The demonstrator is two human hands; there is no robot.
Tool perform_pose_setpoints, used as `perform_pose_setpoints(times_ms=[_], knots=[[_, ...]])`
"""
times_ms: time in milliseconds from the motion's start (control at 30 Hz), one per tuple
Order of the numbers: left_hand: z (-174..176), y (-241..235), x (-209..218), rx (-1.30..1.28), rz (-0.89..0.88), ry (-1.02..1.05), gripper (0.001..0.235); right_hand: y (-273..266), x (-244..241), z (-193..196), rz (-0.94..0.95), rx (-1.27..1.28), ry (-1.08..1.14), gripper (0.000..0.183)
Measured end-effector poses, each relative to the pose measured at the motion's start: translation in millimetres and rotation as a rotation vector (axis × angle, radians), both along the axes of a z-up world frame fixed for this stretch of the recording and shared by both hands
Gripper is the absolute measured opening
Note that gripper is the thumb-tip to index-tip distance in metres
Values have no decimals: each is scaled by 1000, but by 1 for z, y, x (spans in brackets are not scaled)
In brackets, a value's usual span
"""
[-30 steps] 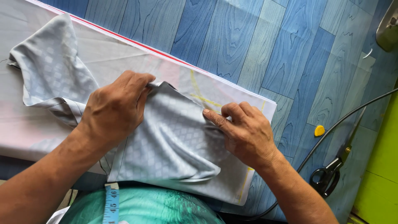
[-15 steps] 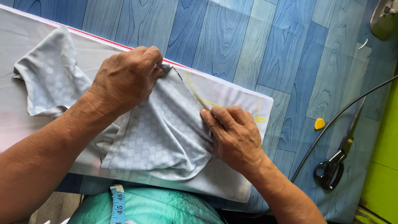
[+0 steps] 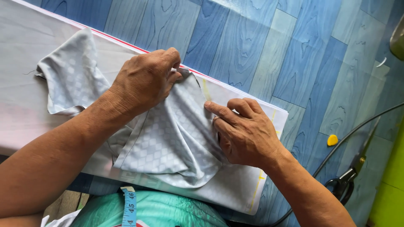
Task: Marking fabric pieces with yellow tailor's chalk using a measuring tape for alignment on a cutting table.
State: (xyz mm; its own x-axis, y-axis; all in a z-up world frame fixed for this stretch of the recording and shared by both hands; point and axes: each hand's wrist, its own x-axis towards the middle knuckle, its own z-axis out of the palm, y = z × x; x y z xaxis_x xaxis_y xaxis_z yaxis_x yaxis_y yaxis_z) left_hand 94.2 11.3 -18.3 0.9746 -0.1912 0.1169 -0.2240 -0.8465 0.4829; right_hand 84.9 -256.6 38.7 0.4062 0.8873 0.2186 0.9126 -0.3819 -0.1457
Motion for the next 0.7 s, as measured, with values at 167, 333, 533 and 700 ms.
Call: perform_pose_setpoints(times_ms=[167, 333, 533, 700], knots=[[-1, 0, 0, -45, -12, -13, 24, -2, -1, -5, -38, -30, 11, 50], [-2, 3, -3, -18, -32, -28, 14, -1, 2, -3, -31, -12, 6, 50], [-1, 4, -6, 8, -21, -9, 12, -2, 4, -6, -15, -18, 41, 48], [0, 4, -10, 27, -21, -27, 16, 0, 5, -3, -8, -6, 48, 47]])
